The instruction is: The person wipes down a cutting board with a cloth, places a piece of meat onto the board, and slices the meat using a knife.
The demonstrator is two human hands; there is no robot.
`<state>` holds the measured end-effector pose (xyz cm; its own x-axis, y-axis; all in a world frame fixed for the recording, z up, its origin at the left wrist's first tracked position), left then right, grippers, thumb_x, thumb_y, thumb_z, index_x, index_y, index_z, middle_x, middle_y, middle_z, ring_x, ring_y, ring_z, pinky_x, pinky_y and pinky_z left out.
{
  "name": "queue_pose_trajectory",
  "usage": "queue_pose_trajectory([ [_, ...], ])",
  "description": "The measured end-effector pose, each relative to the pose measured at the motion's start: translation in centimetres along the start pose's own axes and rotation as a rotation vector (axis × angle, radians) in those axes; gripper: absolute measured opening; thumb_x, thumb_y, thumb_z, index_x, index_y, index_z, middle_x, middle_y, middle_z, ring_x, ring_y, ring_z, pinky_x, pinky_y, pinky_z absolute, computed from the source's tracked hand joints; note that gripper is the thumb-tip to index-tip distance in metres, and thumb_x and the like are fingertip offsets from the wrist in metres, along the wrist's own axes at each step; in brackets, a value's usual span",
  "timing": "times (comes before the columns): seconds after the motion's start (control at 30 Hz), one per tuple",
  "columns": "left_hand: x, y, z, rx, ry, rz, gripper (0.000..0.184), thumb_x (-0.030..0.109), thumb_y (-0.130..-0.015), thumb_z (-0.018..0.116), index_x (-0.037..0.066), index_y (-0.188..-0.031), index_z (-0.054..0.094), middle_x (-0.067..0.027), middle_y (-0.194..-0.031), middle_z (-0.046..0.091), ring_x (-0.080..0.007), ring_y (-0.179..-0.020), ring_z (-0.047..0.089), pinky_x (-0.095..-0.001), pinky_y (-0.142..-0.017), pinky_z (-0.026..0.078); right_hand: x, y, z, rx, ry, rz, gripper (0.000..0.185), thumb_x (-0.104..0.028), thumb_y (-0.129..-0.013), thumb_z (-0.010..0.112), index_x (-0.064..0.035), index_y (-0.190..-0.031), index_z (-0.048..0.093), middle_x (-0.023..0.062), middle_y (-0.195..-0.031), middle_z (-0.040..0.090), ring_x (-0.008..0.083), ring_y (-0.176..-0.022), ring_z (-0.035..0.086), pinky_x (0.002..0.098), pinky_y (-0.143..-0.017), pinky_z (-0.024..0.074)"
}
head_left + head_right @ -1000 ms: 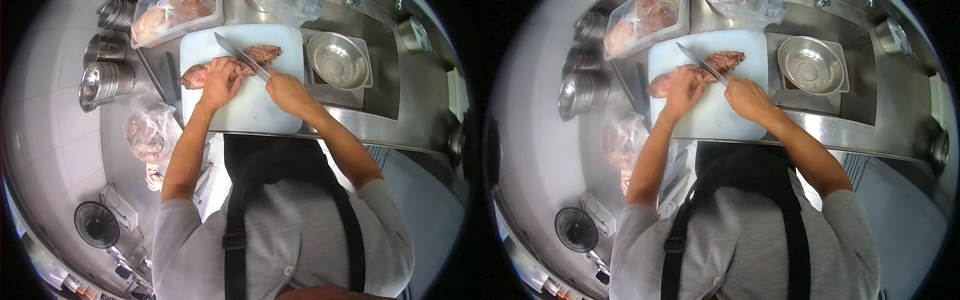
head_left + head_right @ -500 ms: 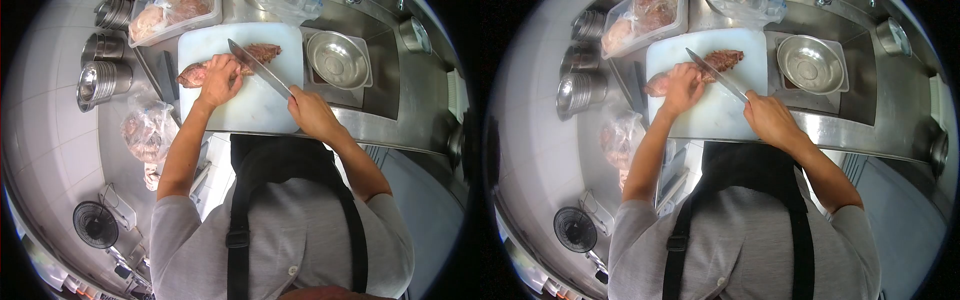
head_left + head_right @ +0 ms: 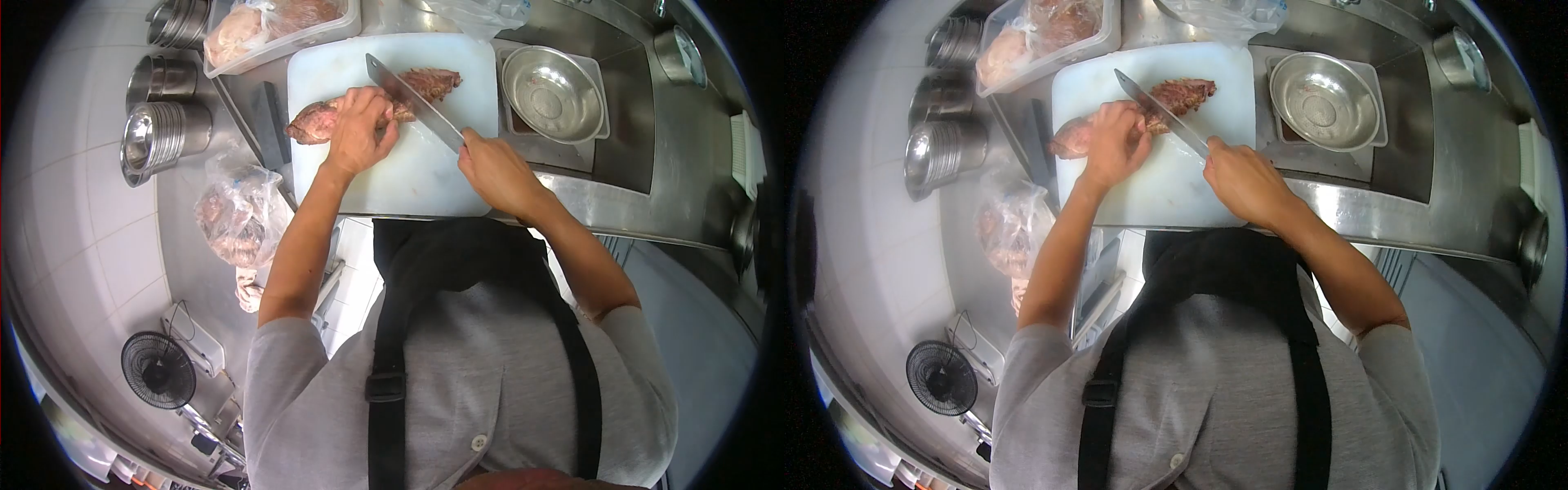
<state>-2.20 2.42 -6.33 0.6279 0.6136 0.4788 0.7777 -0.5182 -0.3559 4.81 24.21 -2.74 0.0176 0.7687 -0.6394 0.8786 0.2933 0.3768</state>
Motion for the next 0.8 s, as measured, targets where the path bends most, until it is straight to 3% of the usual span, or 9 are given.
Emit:
queue_pose_trajectory([
  [0.1,0.0,0.1,0.0,0.019,0.007,0.004,0.024,0.009,-0.079,0.077,0.008,-0.095,0.06,-0.0123,-0.118,0.062,-0.0373,-0.109,0.055,-0.0492,-0.094,0.047,0.4,-1.0,0.2,-0.018,-0.088,0.0,0.026,-0.018,-0.108,0.052,0.0071,-0.11,0.057,0.033,-0.09,0.069,0.0547,-0.089,0.066,0.0612,-0.08,0.0489],
  [0.33,-0.5,0.1,0.2,0.015,0.019,-0.014,0.023,0.008,-0.079,0.077,0.007,-0.094,0.06,-0.0153,-0.117,0.063,-0.0395,-0.107,0.056,-0.0489,-0.093,0.048,-0.2,-7.1,4.4,0.133,-0.036,-0.152,0.025,-0.015,-0.105,0.053,0.0076,-0.112,0.059,0.0316,-0.087,0.071,0.0503,-0.083,0.071,0.0615,-0.077,0.0545],
  [0.57,-0.8,0.9,0.6,0.01,0.071,-0.005,0.025,0.007,-0.077,0.076,0.006,-0.094,0.058,-0.0162,-0.114,0.06,-0.0408,-0.106,0.054,-0.0504,-0.094,0.047,-0.7,-6.8,6.3,0.143,0.122,-0.082,0.022,-0.014,-0.106,0.051,0.0048,-0.116,0.056,0.0275,-0.088,0.074,0.0461,-0.08,0.073,0.0582,-0.076,0.0571],
  [0.6,-0.8,0.9,0.1,0.058,0.103,0.006,0.035,0.006,-0.078,0.077,0.004,-0.109,0.061,-0.0175,-0.112,0.06,-0.04,-0.104,0.056,-0.0493,-0.093,0.049,-1.1,-6.7,6.5,0.139,0.134,-0.067,0.022,-0.015,-0.107,0.052,0.005,-0.117,0.056,0.0271,-0.087,0.074,0.046,-0.08,0.073,0.0577,-0.076,0.0572],
  [0.7,-1.2,1.0,-0.4,0.221,0.332,-0.189,0.052,0.005,-0.081,0.076,0.001,-0.13,0.059,-0.0186,-0.111,0.06,-0.0382,-0.101,0.058,-0.0469,-0.092,0.051,-1.2,-6.4,6.0,0.082,0.044,-0.107,0.029,-0.02,-0.108,0.053,0.0061,-0.122,0.054,0.026,-0.094,0.074,0.0467,-0.089,0.073,0.0573,-0.083,0.0567],
  [0.73,-0.8,0.4,-0.8,0.164,0.249,-0.149,0.061,0.005,-0.084,0.075,0.001,-0.142,0.055,-0.0188,-0.11,0.06,-0.0364,-0.101,0.061,-0.0448,-0.091,0.053,-1.1,-6.2,5.7,0.066,0.027,-0.116,0.031,-0.021,-0.109,0.053,0.005,-0.124,0.055,0.0266,-0.1,0.073,0.0466,-0.094,0.072,0.0575,-0.085,0.0559],
  [0.8,-0.9,0.3,-0.5,0.109,0.16,-0.114,0.059,0.005,-0.085,0.074,0.003,-0.141,0.056,-0.0189,-0.11,0.06,-0.0365,-0.101,0.061,-0.0447,-0.091,0.053,-1.1,-5.9,4.9,0.033,0.001,-0.135,0.034,-0.025,-0.11,0.053,0.0027,-0.129,0.057,0.0278,-0.112,0.071,0.0463,-0.105,0.07,0.058,-0.091,0.0543],
])
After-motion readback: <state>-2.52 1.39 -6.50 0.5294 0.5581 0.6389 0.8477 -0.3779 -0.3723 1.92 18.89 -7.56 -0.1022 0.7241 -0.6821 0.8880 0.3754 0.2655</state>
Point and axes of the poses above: each hand's wrist, its own y-axis away from the middle knuckle, its own z-axis out of the palm, x = y × z, the point moved 6 cm from there along -y, towards the middle knuckle
